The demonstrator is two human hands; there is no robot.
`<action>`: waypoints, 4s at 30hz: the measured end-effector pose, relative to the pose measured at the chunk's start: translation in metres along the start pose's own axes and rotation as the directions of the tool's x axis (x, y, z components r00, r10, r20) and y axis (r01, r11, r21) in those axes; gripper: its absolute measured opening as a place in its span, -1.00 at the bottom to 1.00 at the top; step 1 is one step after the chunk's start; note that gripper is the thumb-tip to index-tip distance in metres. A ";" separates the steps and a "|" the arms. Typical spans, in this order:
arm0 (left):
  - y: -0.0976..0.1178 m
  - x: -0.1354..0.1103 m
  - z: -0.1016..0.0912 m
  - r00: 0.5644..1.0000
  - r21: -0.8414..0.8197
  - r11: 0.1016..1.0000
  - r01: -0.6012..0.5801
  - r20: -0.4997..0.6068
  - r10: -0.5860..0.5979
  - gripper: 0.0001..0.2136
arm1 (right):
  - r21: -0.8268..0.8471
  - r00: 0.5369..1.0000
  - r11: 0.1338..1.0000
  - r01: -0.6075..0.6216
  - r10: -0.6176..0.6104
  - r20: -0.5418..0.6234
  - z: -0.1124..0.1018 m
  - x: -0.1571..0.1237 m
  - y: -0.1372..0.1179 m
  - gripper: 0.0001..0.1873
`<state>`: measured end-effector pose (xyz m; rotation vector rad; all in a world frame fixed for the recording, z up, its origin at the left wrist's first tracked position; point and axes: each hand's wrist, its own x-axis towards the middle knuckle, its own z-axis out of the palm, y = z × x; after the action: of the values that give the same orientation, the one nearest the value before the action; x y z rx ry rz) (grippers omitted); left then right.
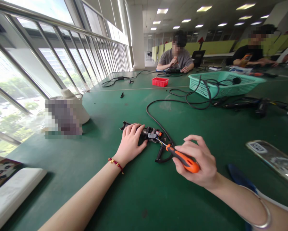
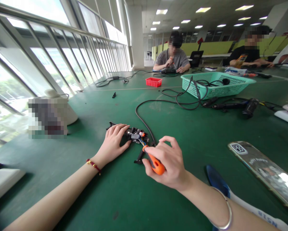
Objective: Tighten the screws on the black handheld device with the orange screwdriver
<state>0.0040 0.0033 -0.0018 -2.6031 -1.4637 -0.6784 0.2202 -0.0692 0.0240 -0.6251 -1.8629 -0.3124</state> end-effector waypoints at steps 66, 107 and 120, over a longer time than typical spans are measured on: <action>-0.001 0.000 0.001 1.000 0.010 1.000 -0.001 -0.002 0.001 -0.56 | -0.019 0.998 0.999 -0.042 0.043 0.046 0.000 -0.002 -0.001 -0.67; 0.000 0.000 0.000 1.000 -0.016 1.000 0.004 0.002 -0.004 -0.54 | 0.033 0.993 0.998 -0.055 0.052 0.105 -0.001 -0.003 0.002 -0.85; 0.001 0.000 -0.002 1.000 -0.003 1.000 0.003 -0.010 -0.003 -0.55 | 0.062 0.992 0.998 0.004 -0.012 0.129 -0.001 -0.002 -0.002 -0.86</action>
<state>0.0042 0.0016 0.0004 -2.5967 -1.4647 -0.6931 0.2205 -0.0717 0.0230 -0.6082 -1.9922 -0.2230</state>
